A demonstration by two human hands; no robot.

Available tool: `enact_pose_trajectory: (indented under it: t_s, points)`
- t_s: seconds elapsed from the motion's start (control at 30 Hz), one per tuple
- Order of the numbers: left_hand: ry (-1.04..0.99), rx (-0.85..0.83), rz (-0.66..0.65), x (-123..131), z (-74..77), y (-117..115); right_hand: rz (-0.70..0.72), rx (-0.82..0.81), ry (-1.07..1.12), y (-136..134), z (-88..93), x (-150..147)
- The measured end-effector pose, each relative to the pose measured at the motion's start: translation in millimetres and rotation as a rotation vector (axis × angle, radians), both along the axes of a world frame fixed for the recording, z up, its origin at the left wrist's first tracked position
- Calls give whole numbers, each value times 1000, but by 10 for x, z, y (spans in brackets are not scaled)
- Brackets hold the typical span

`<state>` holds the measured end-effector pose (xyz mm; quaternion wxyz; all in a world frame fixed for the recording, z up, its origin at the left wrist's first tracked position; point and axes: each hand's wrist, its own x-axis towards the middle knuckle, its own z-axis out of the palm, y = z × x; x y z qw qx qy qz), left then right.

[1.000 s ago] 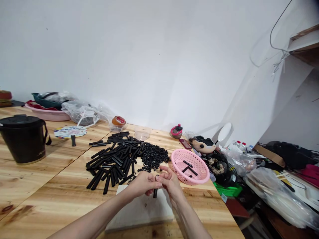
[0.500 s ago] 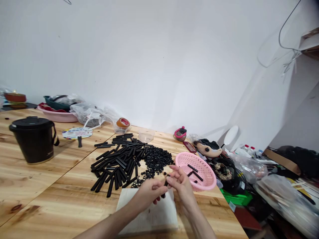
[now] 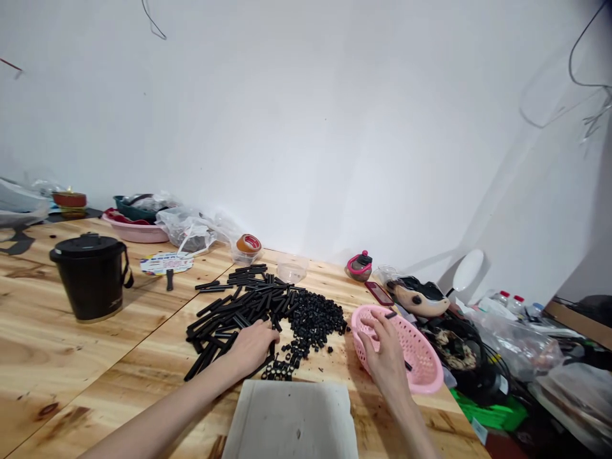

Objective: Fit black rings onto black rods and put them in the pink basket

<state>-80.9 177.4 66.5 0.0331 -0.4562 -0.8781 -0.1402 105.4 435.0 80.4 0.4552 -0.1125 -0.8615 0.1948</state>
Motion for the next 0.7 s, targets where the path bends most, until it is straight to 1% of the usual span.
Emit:
enact_pose_trajectory:
  t_s: [0.07,0.13,0.23,0.3,0.37,0.43,0.5,0.6,0.63,0.7]
  points:
    - [15,-28,-24,-1,-9,38,17,61,-1,-116,-42,-70]
    - [14,-38,-52,-27,-9,71,75,119,-27,-217,-93,-141]
    - [-9,-10,-102,-113,-18,99,199,171,-214,-360,-232,-274]
    - [-38,35,-148,-170,-31,98,187,150,-365,-425,-360,-378]
    - [-86,95,-194,-196,-39,88,124,97,-442,-442,-478,-471]
    - [-156,175,-214,-176,-38,81,90,47,-449,-420,-552,-533]
    - [-248,275,-201,-110,-33,99,104,1,-430,-390,-566,-558]
    - [-435,418,-177,40,-43,192,155,-87,-391,-395,-513,-557]
    - [-505,454,-181,95,-56,238,200,-161,-369,-412,-490,-554]
    - [-637,509,-197,198,-94,336,325,-400,-283,-458,-455,-549]
